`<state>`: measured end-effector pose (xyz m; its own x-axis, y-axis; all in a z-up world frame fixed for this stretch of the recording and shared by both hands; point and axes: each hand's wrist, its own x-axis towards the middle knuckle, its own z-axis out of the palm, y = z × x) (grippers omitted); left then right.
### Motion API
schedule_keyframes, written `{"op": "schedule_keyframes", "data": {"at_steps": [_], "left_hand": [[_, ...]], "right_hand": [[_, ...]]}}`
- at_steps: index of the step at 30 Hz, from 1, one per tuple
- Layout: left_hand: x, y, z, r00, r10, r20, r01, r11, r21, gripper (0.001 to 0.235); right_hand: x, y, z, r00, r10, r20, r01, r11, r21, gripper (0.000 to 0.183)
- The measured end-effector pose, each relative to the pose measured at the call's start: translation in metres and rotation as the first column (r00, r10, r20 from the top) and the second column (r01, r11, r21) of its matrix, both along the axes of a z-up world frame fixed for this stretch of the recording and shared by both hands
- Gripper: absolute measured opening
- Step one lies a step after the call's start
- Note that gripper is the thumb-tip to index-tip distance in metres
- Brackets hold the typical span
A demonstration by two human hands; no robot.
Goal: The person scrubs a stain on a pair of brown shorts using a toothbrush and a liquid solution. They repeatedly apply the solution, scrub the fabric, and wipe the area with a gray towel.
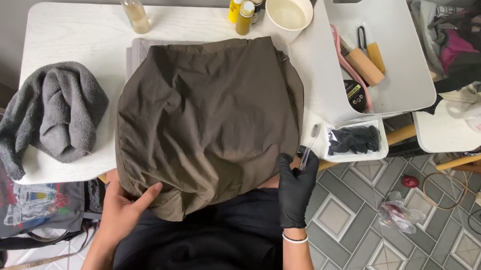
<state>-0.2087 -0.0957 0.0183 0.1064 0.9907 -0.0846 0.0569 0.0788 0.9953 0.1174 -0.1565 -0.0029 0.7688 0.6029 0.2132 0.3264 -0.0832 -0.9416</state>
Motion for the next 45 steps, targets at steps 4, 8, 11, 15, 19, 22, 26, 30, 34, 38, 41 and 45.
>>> {"op": "schedule_keyframes", "data": {"at_steps": [4,8,11,15,19,22,26,30,34,38,41,45], "left_hand": [[-0.002,0.003,-0.014,0.998,-0.058,0.021,0.059,0.998,-0.012,0.031],[0.0,0.002,-0.004,0.956,0.076,-0.285,-0.038,0.99,0.137,0.056],[0.011,-0.005,0.006,0.887,0.266,-0.378,-0.144,0.936,0.321,0.08],[0.025,-0.009,0.026,0.666,0.593,-0.452,-0.23,0.74,0.632,0.085],[0.045,0.024,0.107,0.844,0.333,-0.421,0.057,0.724,0.687,0.059],[0.078,0.044,0.17,0.871,-0.181,-0.457,0.459,0.629,0.627,0.059],[0.133,0.073,0.211,0.479,-0.602,-0.639,0.876,0.285,0.389,0.096],[0.181,0.097,0.211,0.159,-0.412,-0.897,0.986,0.117,0.122,0.043],[0.197,0.1,0.183,0.208,-0.229,-0.951,0.978,0.035,0.205,0.034],[0.195,0.105,0.184,0.233,-0.141,-0.962,0.972,0.029,0.232,0.028],[0.184,0.111,0.208,0.393,-0.175,-0.903,0.919,0.053,0.39,0.03],[0.158,0.105,0.284,0.575,-0.312,-0.757,0.815,0.134,0.564,0.057]], "right_hand": [[0.014,-0.003,-0.026,0.997,-0.025,0.074,0.029,0.998,-0.05,0.027],[0.016,-0.002,-0.008,0.996,0.091,0.004,-0.091,0.995,0.026,0.016],[0.02,0.0,0.019,0.984,0.173,-0.044,-0.168,0.981,0.097,0.017],[0.027,0.007,0.054,0.964,0.263,0.028,-0.265,0.956,0.124,0.027],[0.03,0.02,0.079,0.943,0.324,0.079,-0.331,0.938,0.099,0.023],[0.029,0.024,0.086,0.892,0.452,-0.012,-0.45,0.89,0.071,0.024],[0.022,0.023,0.096,0.849,0.522,-0.084,-0.518,0.853,0.064,0.028],[0.021,0.023,0.104,0.927,0.373,-0.052,-0.369,0.927,0.071,0.029],[0.019,0.017,0.106,0.937,0.347,0.05,-0.348,0.937,0.028,0.019],[-0.011,-0.001,0.113,0.993,0.044,0.105,-0.063,0.982,0.177,0.033],[-0.05,-0.025,0.124,0.955,-0.207,0.212,0.131,0.937,0.325,0.014],[-0.082,-0.039,0.151,0.935,-0.198,0.294,0.047,0.892,0.45,0.036]]}}
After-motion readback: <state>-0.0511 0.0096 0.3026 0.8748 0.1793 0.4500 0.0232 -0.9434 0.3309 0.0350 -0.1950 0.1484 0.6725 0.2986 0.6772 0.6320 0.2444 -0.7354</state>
